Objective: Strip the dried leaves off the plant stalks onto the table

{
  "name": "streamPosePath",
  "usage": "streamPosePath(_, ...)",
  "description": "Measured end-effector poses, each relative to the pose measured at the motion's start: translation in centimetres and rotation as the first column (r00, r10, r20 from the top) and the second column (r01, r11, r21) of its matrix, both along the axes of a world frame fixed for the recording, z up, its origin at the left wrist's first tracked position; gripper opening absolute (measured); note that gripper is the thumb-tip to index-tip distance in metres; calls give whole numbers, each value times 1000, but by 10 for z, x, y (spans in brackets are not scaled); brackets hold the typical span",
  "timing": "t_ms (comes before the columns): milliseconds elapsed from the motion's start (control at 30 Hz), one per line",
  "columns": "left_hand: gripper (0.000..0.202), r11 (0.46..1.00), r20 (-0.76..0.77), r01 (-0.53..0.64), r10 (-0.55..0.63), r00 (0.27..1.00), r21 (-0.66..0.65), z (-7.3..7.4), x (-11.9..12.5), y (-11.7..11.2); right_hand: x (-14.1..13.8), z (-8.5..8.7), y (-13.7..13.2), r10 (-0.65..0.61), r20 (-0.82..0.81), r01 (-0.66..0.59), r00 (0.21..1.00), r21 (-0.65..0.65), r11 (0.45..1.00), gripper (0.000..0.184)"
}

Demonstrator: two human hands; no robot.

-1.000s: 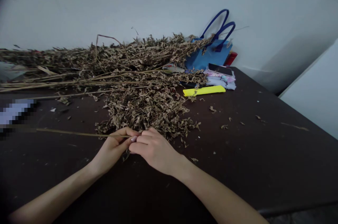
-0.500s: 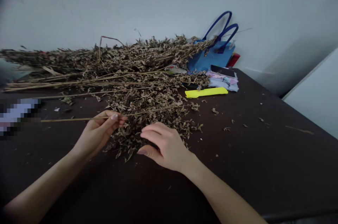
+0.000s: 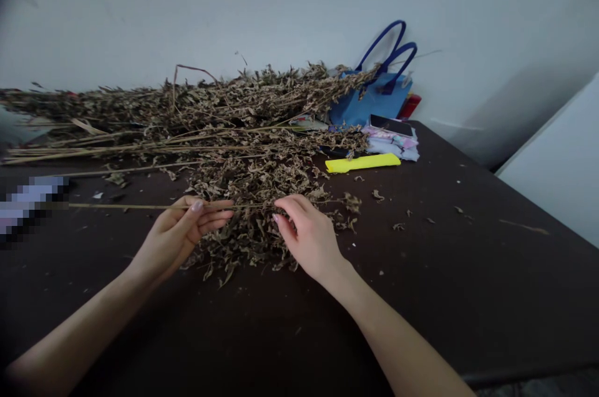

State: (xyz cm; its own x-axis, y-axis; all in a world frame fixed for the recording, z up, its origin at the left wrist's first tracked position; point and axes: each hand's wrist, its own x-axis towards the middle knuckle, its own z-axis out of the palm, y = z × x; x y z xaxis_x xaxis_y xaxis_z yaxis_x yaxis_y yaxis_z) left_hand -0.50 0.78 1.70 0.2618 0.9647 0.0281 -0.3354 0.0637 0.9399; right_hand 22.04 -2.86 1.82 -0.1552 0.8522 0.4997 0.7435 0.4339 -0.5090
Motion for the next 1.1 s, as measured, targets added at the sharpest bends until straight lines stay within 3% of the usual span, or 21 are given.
streamPosePath(300,14,995,-1,-94,94,996,35,2,1,1,16,15,4,-88,-248,50,965,-156,986,18)
streamPosePath(467,14,992,-6,-114,114,993,56,2,1,2,26,18,6,-172,-258,153,951,-93,984,18)
streamPosePath(667,14,990,17,-125,125,992,70,4,2,1,32,24,5,-196,-403,214,894,-2,977,21)
streamPosePath(900,12,995,20,-56,54,998,82,3,5,-3,16,10,7,-41,-116,31,992,-91,995,17)
streamPosePath(1100,12,997,36,-25,22,999,76,2,10,-10,2,-9,8,-61,5,61,998,-82,995,17)
